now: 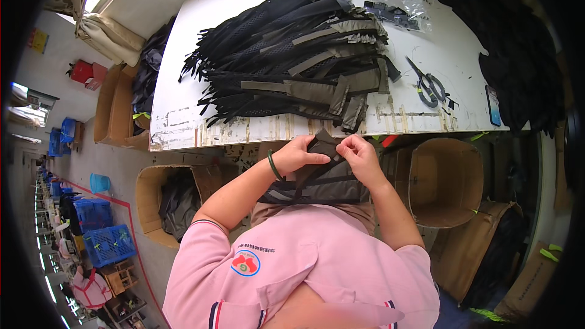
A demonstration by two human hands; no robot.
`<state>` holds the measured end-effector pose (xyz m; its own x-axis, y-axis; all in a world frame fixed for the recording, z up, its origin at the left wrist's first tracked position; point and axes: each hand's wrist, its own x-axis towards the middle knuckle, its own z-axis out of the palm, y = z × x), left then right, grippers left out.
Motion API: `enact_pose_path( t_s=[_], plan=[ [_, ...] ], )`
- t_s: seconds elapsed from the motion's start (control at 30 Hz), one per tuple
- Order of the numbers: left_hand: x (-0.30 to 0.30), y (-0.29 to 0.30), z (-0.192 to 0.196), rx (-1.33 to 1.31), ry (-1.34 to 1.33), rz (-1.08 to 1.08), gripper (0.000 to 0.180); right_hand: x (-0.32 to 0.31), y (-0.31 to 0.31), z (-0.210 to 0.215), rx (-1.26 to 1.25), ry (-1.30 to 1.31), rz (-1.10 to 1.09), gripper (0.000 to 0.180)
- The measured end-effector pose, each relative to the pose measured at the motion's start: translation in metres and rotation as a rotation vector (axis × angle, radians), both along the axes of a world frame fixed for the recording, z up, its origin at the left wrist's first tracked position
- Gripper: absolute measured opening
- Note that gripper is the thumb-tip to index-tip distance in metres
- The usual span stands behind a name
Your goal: Inspecting and organizing black fabric webbing straps at a workbench.
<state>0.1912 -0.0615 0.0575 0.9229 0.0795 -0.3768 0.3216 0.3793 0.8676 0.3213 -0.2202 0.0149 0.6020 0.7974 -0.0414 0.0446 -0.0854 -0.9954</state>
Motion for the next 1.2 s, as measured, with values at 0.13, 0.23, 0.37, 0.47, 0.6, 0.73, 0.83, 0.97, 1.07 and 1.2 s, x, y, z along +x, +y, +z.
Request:
enact_pose_path(
  t_s=[0.13,0.23,0.37,0.47,0.6,0.73,0.83,0.97,1.07,1.2],
  plan=[
    [-0.004,-0.007,-0.014,0.061,0.049,-0.19,0.027,-0.021,0.002,0.032,-0.054,-0.104,0.032,0.016],
    [-0.016,-0.021,-0.029,0.746,-0.031,-0.356,0.066,-0.025,-0.023,-0.004,-0.233,-0.426,-0.05,0.021],
    [-0.083,-0.046,-0.115,1.375,-0.075,-0.577,0.091,0.004,-0.062,-0.028,-0.839,-0.731,0.169,0.024],
    [-0.09,-0.053,-0.119,1.419,-0.072,-0.506,0.086,0.025,-0.02,0.003,-0.326,-0.85,-0.268,0.028],
    [-0.036,-0.024,-0.061,1.156,-0.4,-0.269,0.056,0.06,0.058,0.017,-0.227,-0.92,-0.311,0.03],
    [0.034,0.032,-0.011,1.465,-0.531,0.207,0.042,0.081,0.091,-0.006,-0.423,-0.713,-0.253,0.026],
    [0.069,0.063,0.006,1.794,-0.521,0.375,0.036,0.064,0.088,-0.002,-0.192,-0.728,-0.228,0.022],
    [0.083,0.066,0.016,1.528,-0.353,-0.076,0.023,0.049,0.055,0.013,0.016,-0.875,-0.236,0.026],
    [0.079,0.046,0.028,1.35,-0.362,0.158,0.019,0.02,0.049,0.042,0.089,-0.859,-0.41,0.056],
    [0.075,0.028,0.033,1.119,-0.334,0.224,0.02,0.015,0.053,0.031,0.109,-0.944,-0.402,0.041]
  ],
)
